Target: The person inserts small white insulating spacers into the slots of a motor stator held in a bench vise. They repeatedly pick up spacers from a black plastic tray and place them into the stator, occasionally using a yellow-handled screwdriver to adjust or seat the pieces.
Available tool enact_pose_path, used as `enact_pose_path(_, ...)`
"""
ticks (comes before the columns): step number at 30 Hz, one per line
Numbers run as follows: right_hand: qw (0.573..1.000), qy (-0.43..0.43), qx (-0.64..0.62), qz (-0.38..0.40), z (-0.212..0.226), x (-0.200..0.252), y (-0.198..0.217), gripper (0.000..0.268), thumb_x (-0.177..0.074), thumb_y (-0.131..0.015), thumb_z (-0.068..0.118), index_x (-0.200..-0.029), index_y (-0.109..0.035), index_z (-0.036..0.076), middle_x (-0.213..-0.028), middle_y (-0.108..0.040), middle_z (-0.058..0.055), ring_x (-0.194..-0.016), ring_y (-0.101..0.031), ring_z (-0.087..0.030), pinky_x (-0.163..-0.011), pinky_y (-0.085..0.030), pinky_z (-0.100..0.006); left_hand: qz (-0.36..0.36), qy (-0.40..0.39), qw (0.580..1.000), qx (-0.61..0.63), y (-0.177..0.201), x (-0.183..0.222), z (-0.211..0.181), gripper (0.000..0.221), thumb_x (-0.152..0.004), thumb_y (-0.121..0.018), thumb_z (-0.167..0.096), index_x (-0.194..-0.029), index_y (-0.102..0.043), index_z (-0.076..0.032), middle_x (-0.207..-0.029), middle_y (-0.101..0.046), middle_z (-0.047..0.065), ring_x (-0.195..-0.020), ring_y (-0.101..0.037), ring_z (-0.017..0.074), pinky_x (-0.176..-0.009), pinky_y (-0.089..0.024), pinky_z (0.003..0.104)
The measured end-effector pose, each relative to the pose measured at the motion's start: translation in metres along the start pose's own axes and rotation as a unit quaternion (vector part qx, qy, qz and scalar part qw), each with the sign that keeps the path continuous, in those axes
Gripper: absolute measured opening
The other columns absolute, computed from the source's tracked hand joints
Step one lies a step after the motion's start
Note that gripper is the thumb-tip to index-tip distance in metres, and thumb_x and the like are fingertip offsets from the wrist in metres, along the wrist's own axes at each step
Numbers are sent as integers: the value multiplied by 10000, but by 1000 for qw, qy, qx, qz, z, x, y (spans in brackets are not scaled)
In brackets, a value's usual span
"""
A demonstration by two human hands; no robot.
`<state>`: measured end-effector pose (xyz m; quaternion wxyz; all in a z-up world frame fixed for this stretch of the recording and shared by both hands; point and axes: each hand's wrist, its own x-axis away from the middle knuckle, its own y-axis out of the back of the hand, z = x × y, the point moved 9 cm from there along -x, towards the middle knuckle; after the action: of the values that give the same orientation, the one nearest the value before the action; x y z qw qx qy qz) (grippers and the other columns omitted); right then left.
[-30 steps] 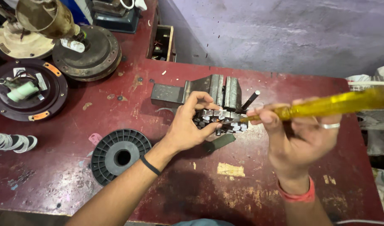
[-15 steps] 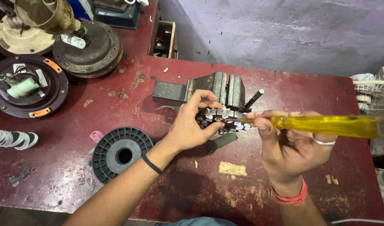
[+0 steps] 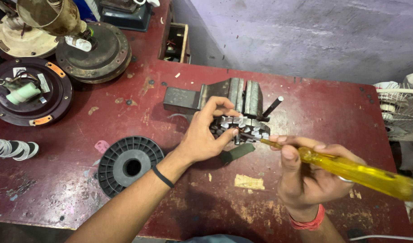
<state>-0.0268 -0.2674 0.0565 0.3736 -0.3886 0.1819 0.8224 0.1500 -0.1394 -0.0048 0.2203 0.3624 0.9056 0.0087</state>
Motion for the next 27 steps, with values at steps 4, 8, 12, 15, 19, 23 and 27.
enact_pose_path(4,1000,-27,-2,-2,-4,4,0,368,-1078,-699,62,-1254,-378,27,-986,-630,-177,-844,-744,-195,-790,-628,-337,-1,-9,1000,-3,0,0,-1,489,-840,-766,-23,-1241,-486,-44,-1104,-785,115,-1073,-753,215,-968,-537,355)
enact_pose_path(8,1000,-5,-5,19,-4,4,-7,353,-1109,-689,49,-1276,-380,16,-983,-643,-195,-912,-770,-247,-814,-638,-346,-2,-13,1000,-6,0,0,-1,500,-832,-772,-19,-1240,-483,-42,-1106,-783,120,-1097,-746,227,-990,-521,365)
enact_pose_path(12,999,-10,-24,22,-9,0,-14,340,-1090,-679,33,-1279,-398,4,-957,-669,-226,-899,-770,-262,-793,-633,-345,3,-7,1000,-2,0,0,1,493,-837,-763,-17,-1242,-483,-43,-1105,-781,121,-1103,-747,227,-999,-519,369)
enact_pose_path(15,998,-29,-22,46,-8,-1,-18,315,-1119,-668,27,-1263,-389,7,-975,-700,-258,-914,-767,-257,-806,-644,-328,3,-9,1000,1,0,1,1,484,-837,-747,-11,-1243,-486,-41,-1106,-776,124,-1094,-747,223,-991,-529,366)
enact_pose_path(19,997,-19,-8,73,-5,0,-23,319,-1089,-663,39,-1236,-382,9,-923,-695,-250,-865,-756,-239,-743,-628,-289,3,-10,1000,11,0,1,2,449,-852,-715,-10,-1240,-491,-37,-1107,-773,126,-1083,-748,218,-976,-539,360)
enact_pose_path(23,996,33,-1,88,0,4,-26,284,-1055,-635,63,-1192,-388,29,-922,-719,-216,-808,-754,-209,-677,-594,-262,5,-17,1000,18,1,1,1,426,-877,-701,-25,-1246,-488,-33,-1115,-773,128,-1083,-743,215,-986,-538,358)
enact_pose_path(27,993,33,-5,112,4,11,-29,276,-1056,-615,86,-1165,-365,48,-983,-724,-234,-805,-712,-144,-642,-562,-220,5,-14,1000,18,1,1,1,429,-873,-700,-35,-1248,-491,-34,-1112,-776,127,-1068,-745,210,-980,-539,357)
